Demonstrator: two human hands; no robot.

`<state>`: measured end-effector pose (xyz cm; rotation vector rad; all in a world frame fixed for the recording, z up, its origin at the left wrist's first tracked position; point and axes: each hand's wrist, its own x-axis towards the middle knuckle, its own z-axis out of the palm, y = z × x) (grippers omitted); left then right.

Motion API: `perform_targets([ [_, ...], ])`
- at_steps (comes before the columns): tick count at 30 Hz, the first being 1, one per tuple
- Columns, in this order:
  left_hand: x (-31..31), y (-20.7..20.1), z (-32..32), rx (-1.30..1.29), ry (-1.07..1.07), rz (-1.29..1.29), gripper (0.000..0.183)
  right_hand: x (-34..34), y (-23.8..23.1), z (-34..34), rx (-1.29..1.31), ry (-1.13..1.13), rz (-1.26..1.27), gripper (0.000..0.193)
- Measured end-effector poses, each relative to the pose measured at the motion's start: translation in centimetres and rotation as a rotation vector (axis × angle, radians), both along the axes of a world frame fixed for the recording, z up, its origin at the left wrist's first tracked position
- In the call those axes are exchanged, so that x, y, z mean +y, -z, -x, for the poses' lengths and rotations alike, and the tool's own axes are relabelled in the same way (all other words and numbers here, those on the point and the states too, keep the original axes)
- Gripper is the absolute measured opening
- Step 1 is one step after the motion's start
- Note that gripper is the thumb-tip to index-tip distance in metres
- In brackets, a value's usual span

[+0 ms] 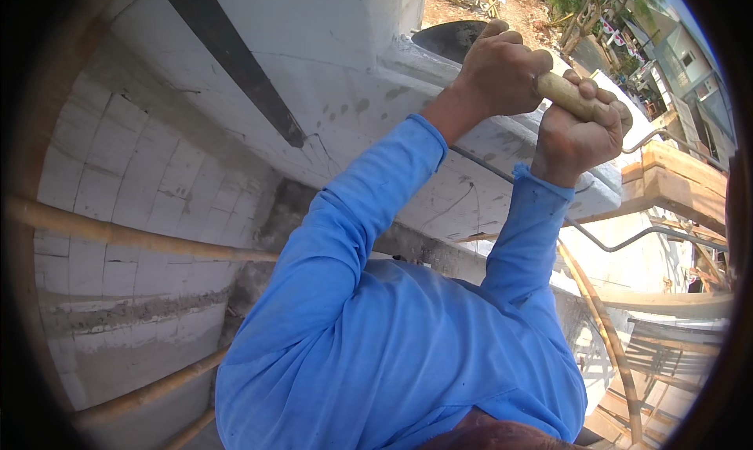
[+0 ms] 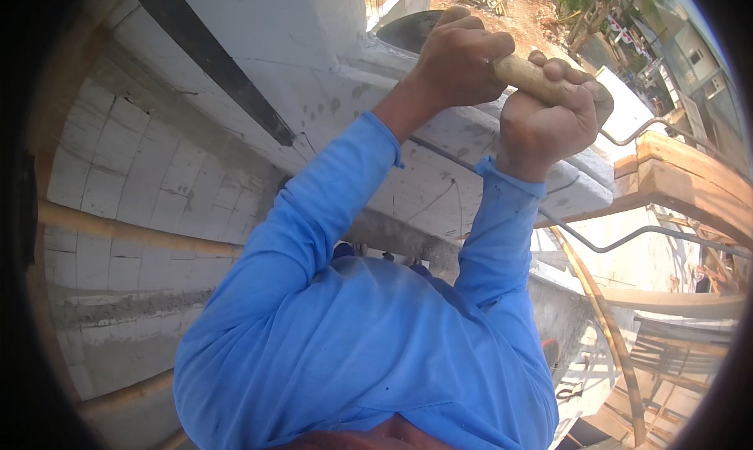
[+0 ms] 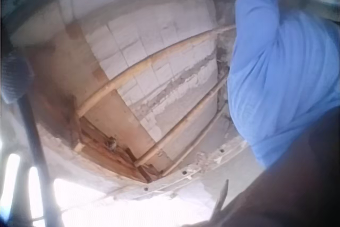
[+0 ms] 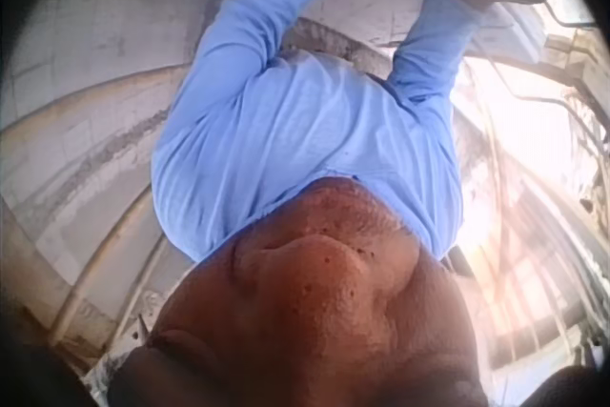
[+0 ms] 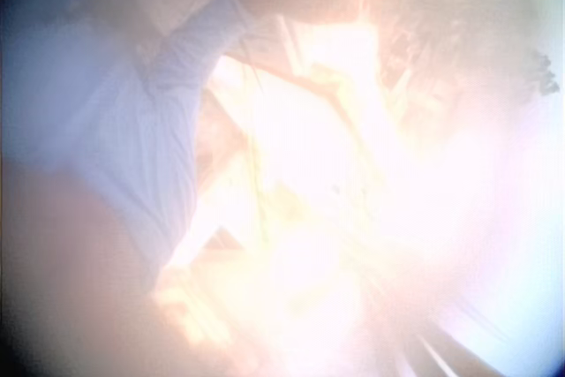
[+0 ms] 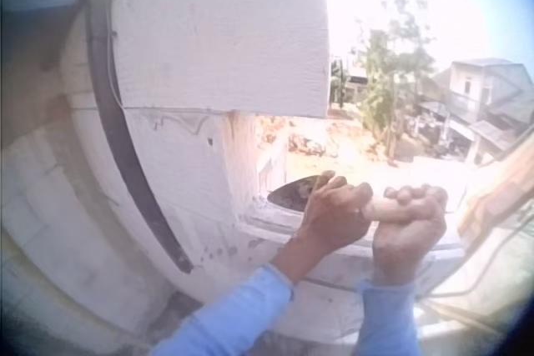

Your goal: The person applies mortar to a wall with a trowel, positions a lightweight concrete block onto the mortar, and verifies the alignment using a level.

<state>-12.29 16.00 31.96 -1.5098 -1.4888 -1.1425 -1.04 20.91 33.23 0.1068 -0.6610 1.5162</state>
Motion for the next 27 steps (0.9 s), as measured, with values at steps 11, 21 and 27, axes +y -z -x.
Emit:
perform_targets([
  [11,-0.8,1.3,2.3,-0.021,0.065,0.173,0.013,0.2,2.1,2.0,-0.005,0.014,0.062,0.020],
  [21,0.6,0.7,0.9,-0.226,-0.167,0.161,0.006,3.3,-1.6,3.8,-0.159,-0.153,0.313,0.015],
  [27,-4.6,-4.7,-5.0,-0.049,-0.283,-0.044,0.007,2.5,-5.2,-1.9,0.119,-0.635,-0.167,0.014],
])
